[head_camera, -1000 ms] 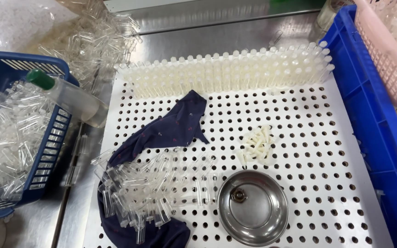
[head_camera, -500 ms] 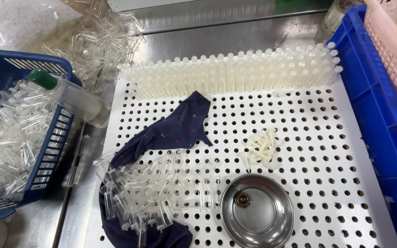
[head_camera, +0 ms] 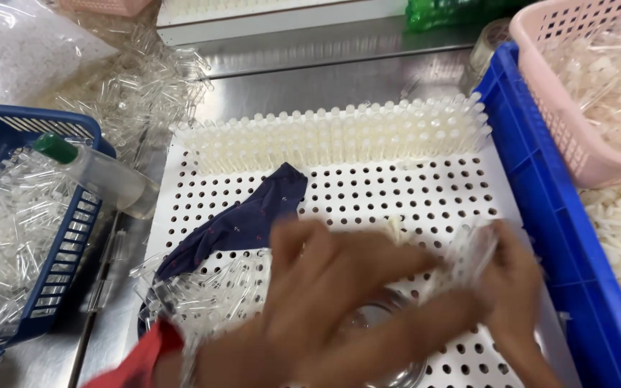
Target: The person repeatedly picks a clear plastic tube and a white cap, inserts the cap into the tube, and places the assembled tube into a white pegboard rack. The person also retrieves additional tubes from a pink basket and places them on the work surface.
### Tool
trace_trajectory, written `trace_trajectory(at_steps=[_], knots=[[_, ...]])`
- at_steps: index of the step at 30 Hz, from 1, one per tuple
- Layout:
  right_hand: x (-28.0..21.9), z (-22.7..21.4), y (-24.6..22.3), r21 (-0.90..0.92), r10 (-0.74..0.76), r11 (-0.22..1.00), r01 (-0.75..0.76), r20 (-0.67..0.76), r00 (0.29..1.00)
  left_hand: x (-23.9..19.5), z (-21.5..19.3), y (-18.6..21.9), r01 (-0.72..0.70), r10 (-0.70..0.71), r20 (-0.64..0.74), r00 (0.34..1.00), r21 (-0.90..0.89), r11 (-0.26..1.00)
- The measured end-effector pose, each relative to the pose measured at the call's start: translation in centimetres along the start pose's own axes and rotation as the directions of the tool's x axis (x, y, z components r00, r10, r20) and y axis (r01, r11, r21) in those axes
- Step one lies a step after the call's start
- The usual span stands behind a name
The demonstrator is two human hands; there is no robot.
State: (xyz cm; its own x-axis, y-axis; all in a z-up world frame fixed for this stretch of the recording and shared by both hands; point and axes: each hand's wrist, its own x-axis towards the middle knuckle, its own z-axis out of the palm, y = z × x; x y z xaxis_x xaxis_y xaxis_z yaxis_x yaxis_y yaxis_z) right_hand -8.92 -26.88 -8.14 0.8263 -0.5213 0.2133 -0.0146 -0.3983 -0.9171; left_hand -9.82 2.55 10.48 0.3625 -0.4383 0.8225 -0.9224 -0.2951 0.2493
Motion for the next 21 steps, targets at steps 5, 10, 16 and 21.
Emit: trace_trajectory(at_steps=[5, 10, 16, 21], knots=[[0.7, 1.9, -2.6, -0.624, -0.185, 0.760, 0.181, 0.059, 0.981, 12.1, 13.5, -10.9, -0.339, 0.358, -0.344, 0.868, 0.115, 0.934], [0.0, 1.2, -1.7, -0.600, -0.362, 0.732, 0.323, 0.058, 0.930, 15.0, 19.7, -16.0, -0.259, 0.281, -0.317, 0.906, 0.109, 0.960], [0.2, 1.7, -3.0, -0.611, -0.287, 0.748, 0.260, 0.055, 0.956, 18.5, 22.7, -20.8, -0.199, 0.239, -0.267, 0.934, 0.167, 0.966], [-0.2, 1.7, -3.2, -0.582, -0.284, 0.747, 0.322, 0.159, 0.945, 15.3, 17.6, -19.4, -0.034, 0.060, -0.242, 0.968, 0.108, 0.994]])
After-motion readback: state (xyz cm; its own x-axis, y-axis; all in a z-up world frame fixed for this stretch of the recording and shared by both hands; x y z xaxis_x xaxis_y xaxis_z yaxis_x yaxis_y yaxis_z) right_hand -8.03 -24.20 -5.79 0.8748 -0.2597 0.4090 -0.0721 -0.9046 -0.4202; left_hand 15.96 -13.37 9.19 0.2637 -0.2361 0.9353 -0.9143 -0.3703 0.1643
